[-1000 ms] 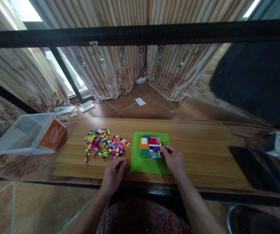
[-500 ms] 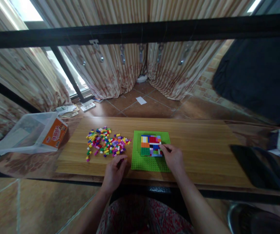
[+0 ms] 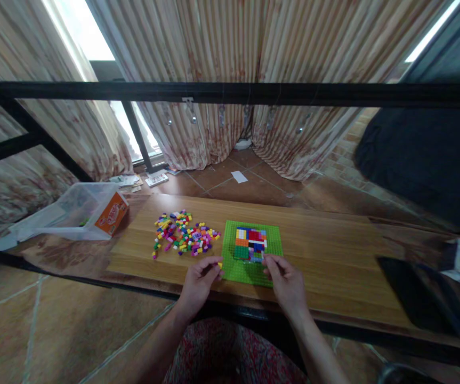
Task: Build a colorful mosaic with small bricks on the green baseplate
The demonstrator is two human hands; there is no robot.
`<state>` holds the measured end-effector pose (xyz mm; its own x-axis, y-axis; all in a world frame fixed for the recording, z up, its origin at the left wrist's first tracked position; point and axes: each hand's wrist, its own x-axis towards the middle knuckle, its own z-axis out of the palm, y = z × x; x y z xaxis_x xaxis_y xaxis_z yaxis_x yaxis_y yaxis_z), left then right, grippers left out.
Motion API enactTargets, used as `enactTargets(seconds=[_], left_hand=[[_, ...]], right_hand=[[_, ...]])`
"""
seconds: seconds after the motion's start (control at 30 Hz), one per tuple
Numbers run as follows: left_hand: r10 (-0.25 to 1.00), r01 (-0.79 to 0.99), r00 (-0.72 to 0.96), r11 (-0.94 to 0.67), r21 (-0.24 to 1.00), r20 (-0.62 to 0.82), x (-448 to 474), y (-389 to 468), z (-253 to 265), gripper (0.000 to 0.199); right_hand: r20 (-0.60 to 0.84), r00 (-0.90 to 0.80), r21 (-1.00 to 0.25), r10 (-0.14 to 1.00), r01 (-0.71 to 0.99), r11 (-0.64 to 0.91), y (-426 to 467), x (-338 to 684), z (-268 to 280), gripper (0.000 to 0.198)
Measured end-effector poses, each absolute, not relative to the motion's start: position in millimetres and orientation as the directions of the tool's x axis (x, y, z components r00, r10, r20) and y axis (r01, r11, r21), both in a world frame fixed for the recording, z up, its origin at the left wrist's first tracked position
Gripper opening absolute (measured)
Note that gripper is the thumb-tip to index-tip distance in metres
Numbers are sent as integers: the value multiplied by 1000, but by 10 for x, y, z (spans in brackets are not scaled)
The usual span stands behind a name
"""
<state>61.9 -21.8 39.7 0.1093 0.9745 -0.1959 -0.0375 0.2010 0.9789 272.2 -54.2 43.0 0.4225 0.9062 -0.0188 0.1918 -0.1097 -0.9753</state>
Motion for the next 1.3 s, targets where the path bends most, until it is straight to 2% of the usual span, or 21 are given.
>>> enactTargets(seconds=[0.1, 0.2, 0.37, 0.47, 0.57, 0.77, 0.83, 0.93, 1.1, 1.2, 1.3], left_hand=[[963, -113, 163, 233, 966, -214, 745, -296, 601, 30], [958, -108, 222, 207, 972, -179, 800, -345, 712, 31], [942, 61, 334, -26, 998, 4, 819, -385, 781, 30], [928, 165, 373, -71, 984, 4, 829, -397, 820, 29], [919, 129, 385, 32, 991, -80, 841, -403, 834, 29], [832, -69, 431, 416, 907, -349, 830, -381, 839, 32], [831, -105, 406, 455, 884, -380, 818, -361, 843, 33], [874, -115, 305, 427, 897, -377, 792, -312, 809, 32], [931, -15, 171, 330, 944, -322, 695, -181, 629, 27], [945, 57, 154, 283, 958, -288, 668, -142, 553, 25], [919, 62, 230, 314, 948, -319, 731, -187, 555, 27]], right_hand=[[-44, 297, -987, 954, 133, -87, -652, 2479, 580, 40], [-54, 210, -988, 976, 133, -83, -699, 2338, 664, 34], [-17, 101, -993, 995, 115, -29, -709, 2314, 696, 25], [-5, 50, -994, 999, 104, -10, -724, 2345, 698, 18], [-9, 53, -992, 999, 129, -16, -754, 2373, 706, 15], [-22, 17, -991, 1000, 134, -24, -812, 2410, 677, 16], [-32, 27, -991, 999, 130, -35, -822, 2437, 644, 17], [-46, 123, -993, 991, 101, -59, -818, 2519, 588, 21], [-62, 280, -993, 958, 76, -86, -753, 2756, 477, 27], [-28, 334, -983, 942, 163, -87, -704, 2870, 429, 29], [103, 359, -951, 928, 309, -14, -662, 2867, 436, 26]])
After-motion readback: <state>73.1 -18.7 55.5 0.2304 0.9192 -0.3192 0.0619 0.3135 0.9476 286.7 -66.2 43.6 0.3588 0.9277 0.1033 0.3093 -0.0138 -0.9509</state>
